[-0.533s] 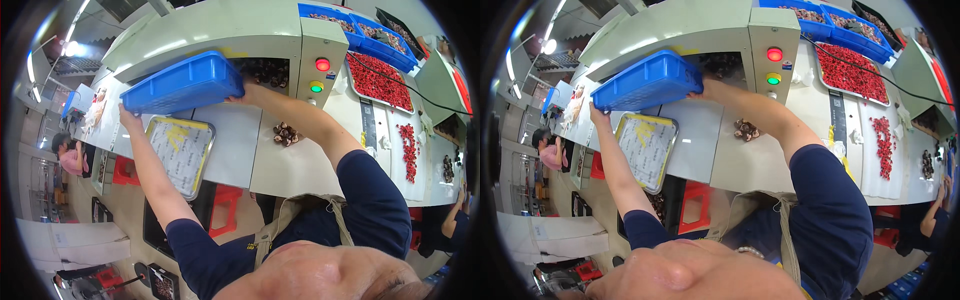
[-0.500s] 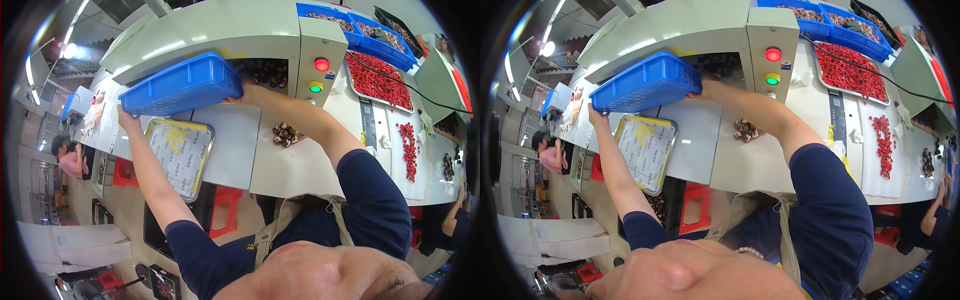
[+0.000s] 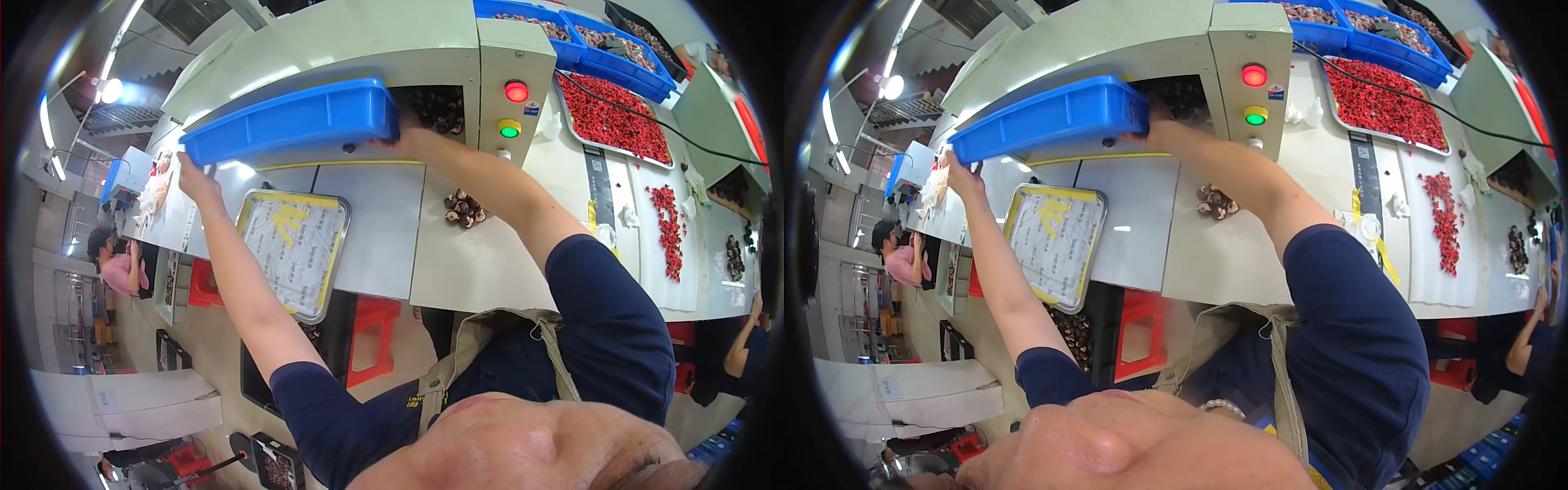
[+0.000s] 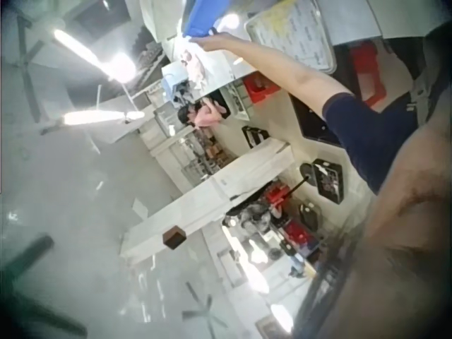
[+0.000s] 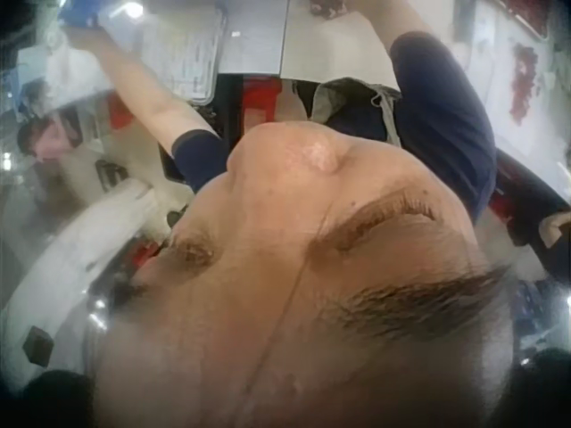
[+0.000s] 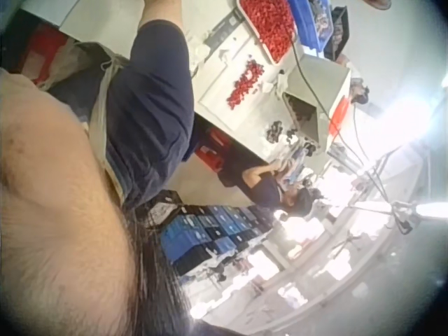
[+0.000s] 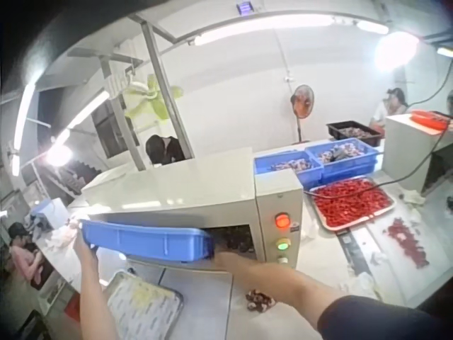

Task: Assemble small plastic components by inserting red inserts and white caps into brown bases using a fixture.

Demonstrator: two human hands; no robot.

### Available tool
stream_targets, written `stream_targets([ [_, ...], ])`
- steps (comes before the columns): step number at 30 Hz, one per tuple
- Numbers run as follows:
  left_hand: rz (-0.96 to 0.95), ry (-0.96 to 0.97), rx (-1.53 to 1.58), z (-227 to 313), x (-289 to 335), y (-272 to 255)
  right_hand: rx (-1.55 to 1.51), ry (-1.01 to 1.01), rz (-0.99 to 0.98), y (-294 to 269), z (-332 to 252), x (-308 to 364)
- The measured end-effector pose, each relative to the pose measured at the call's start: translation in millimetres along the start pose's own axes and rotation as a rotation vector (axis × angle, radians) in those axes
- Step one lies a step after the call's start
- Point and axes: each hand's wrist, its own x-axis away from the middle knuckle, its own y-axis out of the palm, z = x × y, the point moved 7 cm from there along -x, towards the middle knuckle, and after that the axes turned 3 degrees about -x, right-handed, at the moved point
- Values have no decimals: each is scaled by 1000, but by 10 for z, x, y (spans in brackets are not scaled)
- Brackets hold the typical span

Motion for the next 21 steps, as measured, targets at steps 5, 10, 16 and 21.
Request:
stream_targets([
  [5, 54, -159, -144, -10, 58, -509, -54, 74, -46, 54, 394, 132],
  [10, -12, -141, -120, 496, 897, 120, -185, -14, -217, 63, 322, 505],
  [16, -541, -132, -29, 823, 2248, 1481, -97, 74, -301, 477, 1006, 1763],
  [21, -727, -80, 20, 1107, 2870, 1311, -25, -24, -438, 289, 581, 3460],
])
